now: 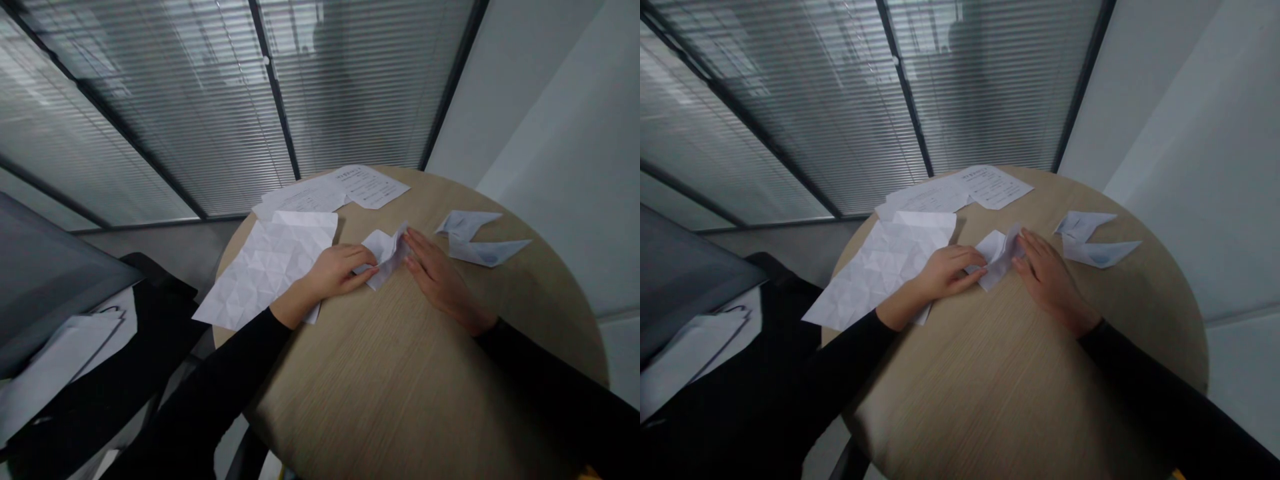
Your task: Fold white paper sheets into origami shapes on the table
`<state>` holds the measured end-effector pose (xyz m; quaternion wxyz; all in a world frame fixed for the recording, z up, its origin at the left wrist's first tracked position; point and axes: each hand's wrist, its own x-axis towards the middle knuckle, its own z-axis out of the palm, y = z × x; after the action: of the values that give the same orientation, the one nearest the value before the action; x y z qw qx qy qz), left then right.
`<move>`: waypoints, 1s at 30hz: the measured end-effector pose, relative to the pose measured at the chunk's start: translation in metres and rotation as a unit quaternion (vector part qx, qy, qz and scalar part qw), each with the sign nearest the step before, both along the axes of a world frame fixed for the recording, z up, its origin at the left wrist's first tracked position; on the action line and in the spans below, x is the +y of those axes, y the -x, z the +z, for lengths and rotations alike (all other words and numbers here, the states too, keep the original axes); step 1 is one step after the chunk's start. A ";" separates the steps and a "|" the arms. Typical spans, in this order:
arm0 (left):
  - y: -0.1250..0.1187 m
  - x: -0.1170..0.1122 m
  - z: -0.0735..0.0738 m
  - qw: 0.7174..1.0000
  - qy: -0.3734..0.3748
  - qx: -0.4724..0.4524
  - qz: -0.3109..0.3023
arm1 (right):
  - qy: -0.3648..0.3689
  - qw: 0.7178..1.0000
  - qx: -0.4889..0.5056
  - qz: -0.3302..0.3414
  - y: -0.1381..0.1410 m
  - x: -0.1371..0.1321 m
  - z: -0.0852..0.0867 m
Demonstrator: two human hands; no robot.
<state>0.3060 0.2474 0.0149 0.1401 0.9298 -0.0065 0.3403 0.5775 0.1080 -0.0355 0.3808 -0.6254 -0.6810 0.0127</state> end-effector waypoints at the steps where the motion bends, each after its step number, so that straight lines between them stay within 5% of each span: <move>1: -0.001 -0.001 0.000 1.000 -0.009 0.008 0.000 | -0.015 1.000 -0.005 -0.011 0.000 0.000 0.002; 5: -0.002 -0.001 -0.001 0.999 -0.037 0.025 0.002 | -0.038 0.998 0.021 -0.041 0.004 -0.003 0.008; 14: -0.001 -0.005 0.004 0.994 0.005 0.106 0.005 | 0.020 0.980 0.200 0.013 0.006 -0.007 0.007; 30: -0.007 -0.005 0.001 0.984 0.007 0.154 -0.085 | -0.020 0.994 0.102 -0.027 0.009 -0.003 0.007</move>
<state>0.3131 0.2425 0.0163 0.1741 0.9663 -0.0616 0.1796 0.5681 0.1054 -0.0286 0.4607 -0.6311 -0.6218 0.0528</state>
